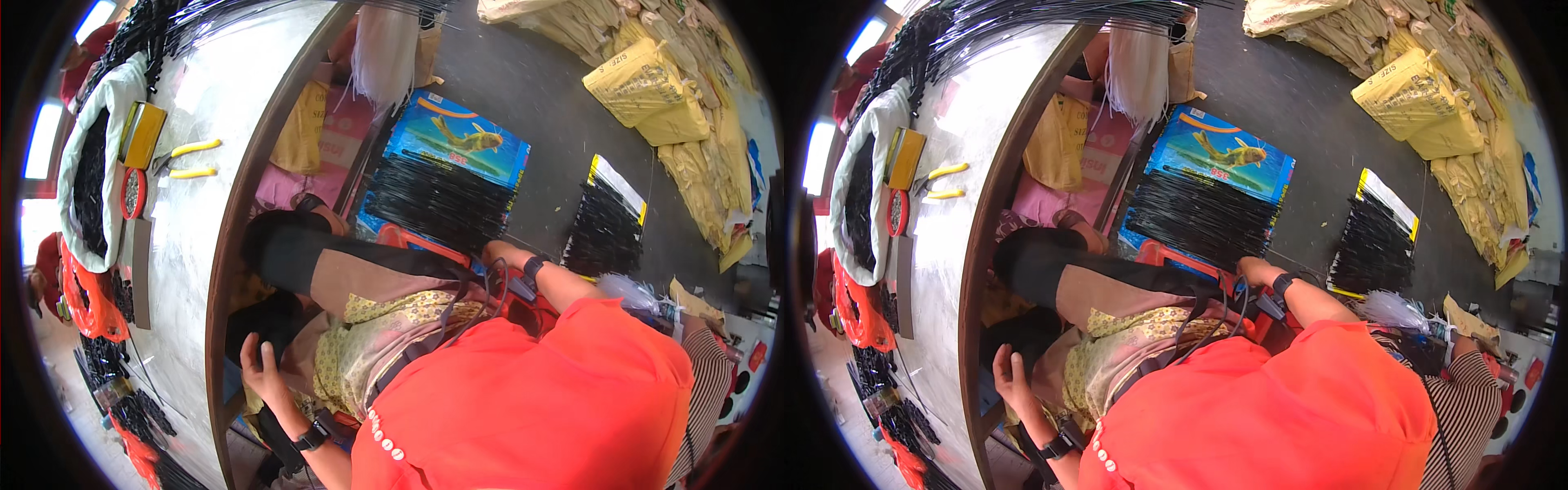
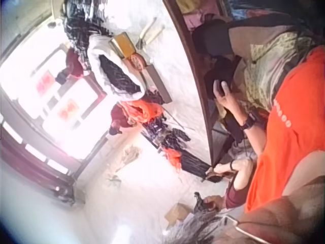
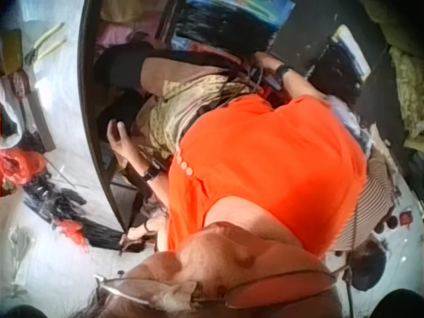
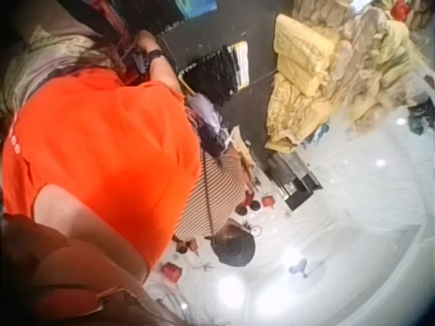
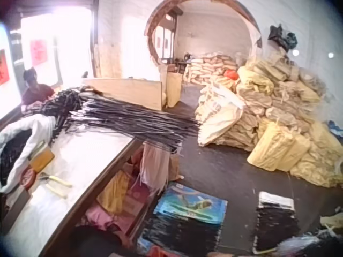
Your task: Assembling umbrella rib structures by attaching plastic components with pliers.
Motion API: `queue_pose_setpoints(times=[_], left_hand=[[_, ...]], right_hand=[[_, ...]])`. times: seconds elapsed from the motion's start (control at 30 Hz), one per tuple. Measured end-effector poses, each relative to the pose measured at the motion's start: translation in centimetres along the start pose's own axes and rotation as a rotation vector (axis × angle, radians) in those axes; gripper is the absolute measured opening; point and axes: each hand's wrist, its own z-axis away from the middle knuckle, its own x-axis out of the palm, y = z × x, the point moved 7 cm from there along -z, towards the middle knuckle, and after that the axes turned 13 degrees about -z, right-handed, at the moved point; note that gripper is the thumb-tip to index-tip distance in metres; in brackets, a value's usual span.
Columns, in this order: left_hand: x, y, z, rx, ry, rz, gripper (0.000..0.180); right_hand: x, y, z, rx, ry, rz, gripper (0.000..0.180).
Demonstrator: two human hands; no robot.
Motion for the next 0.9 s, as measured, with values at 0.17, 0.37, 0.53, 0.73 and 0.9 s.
queue_pose_setpoints(times=[0.17,0.37,0.53,0.73,0.9], left_hand=[[-1.2,-2.6,0.8,-0.181,0.01,1.179,0.074],[-6.9,-6.8,-0.7,-0.45,0.48,1.702,0.1],[-9.5,-10.8,-1.0,-0.636,0.682,1.573,0.091],[-5.7,-6.5,-2.8,-0.767,0.572,1.482,0.081],[-9.0,-3.1,-2.1,-0.703,0.856,1.052,0.067]], right_hand=[[0.1,2.1,-0.7,0.119,-0.082,-0.08,0.02],[-5.5,-2.6,-8.2,0.142,0.089,-0.053,0.027],[-7.3,-6.9,-17.4,-0.027,0.174,-0.077,0.026],[-6.6,-9.3,-26.0,-0.042,0.157,-0.19,0.024],[-0.4,-11.7,-32.7,-0.081,-0.01,-0.211,0.025]])
